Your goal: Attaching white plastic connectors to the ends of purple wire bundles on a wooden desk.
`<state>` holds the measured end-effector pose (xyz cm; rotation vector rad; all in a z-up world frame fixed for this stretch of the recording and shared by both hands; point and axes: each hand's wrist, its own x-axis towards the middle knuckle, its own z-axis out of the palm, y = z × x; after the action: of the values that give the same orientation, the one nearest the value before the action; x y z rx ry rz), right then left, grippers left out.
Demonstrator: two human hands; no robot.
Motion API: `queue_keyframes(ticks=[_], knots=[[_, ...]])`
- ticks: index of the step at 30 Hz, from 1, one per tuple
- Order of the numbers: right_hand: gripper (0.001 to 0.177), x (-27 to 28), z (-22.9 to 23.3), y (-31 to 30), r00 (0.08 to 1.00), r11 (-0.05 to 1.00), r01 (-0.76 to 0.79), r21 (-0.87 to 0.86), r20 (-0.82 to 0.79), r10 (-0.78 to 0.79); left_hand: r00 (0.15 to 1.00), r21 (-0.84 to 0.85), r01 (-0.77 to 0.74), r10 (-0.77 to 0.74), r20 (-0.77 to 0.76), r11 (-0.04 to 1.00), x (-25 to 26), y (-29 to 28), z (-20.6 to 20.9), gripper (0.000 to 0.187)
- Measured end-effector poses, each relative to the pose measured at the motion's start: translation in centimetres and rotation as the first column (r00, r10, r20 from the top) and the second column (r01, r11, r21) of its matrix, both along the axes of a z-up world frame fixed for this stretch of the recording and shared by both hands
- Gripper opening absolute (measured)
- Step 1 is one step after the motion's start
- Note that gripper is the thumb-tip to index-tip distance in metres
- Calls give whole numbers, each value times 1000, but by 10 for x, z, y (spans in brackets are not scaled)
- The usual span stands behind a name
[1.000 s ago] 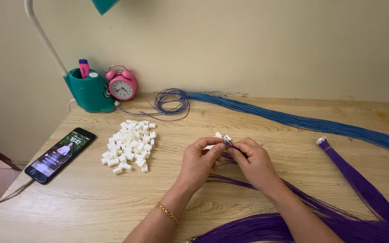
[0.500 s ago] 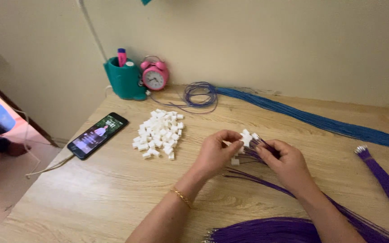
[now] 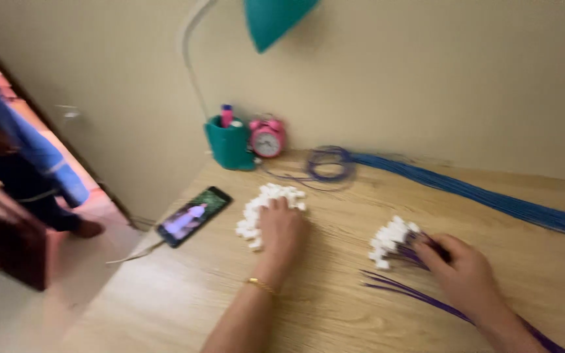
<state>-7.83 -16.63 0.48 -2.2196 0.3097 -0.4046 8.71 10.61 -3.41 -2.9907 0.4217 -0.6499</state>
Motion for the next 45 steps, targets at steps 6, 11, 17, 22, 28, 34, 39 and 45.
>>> queue_keyframes(ticks=[6,11,17,22,28,34,39,45], knots=[[17,24,-65,-22,986,999,-14,51,169,5,996,-15,94,-94,-3,995,-15,0,7,22],[28,79,-109,-90,990,996,21,85,138,-32,892,-140,255,-176,417,957,-5,-3,-15,11],[33,104,-61,-120,981,992,127,-3,146,-125,959,-175,221,-181,218,959,19,-11,-24,17],[38,20,-33,-13,965,964,224,-141,-104,-240,964,-553,-59,-97,-248,831,-17,13,59,20],[20,4,-16,-2,998,996,55,76,19,-57,919,-806,-52,-288,-270,589,-26,94,97,36],[27,3,-9,10,968,975,223,1,-123,-221,851,-781,-53,-381,-361,622,16,100,67,31],[21,20,-54,-20,985,984,174,37,-26,-173,759,-804,-162,-449,-472,572,-3,84,105,13],[19,16,-56,-22,988,982,153,113,-35,-150,786,-779,-149,-405,-467,609,44,74,77,12]])
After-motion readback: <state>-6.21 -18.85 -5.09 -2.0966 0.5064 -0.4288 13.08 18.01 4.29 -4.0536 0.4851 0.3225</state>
